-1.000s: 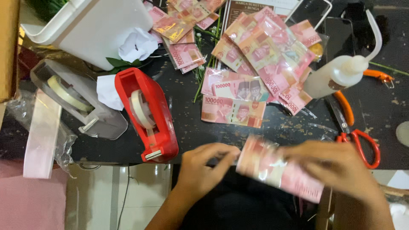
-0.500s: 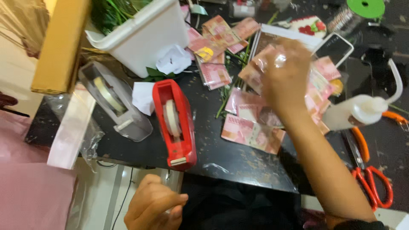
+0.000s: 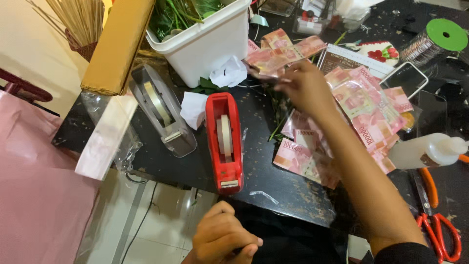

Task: The person is inserting bank notes into clear plastic sleeves and using a tape dispenser to seal them, handling the items one at a time on a workspace.

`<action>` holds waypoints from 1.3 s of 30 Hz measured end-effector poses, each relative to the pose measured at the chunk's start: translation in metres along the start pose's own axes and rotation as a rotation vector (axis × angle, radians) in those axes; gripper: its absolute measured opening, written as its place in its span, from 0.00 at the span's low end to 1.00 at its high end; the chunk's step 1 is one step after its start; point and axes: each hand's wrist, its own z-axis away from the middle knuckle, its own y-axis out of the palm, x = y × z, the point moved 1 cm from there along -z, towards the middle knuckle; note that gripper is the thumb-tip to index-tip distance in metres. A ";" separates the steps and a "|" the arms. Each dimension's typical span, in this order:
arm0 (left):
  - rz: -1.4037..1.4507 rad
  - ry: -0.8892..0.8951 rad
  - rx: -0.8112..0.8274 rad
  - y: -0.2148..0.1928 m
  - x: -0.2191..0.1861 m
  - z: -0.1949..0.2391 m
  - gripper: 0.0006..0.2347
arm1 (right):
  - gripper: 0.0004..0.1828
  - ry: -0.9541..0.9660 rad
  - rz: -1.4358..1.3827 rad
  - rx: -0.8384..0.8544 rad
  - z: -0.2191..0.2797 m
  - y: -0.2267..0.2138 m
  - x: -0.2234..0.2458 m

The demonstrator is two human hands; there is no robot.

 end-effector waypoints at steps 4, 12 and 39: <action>0.068 0.082 0.195 0.002 0.009 0.004 0.13 | 0.10 0.024 -0.026 0.061 0.010 -0.033 -0.010; -0.221 0.040 0.069 0.015 -0.001 -0.009 0.05 | 0.18 -0.301 0.023 -0.322 0.155 -0.096 0.012; -0.263 -0.092 0.828 0.112 0.107 0.053 0.03 | 0.06 0.031 -0.300 0.121 0.251 -0.024 -0.077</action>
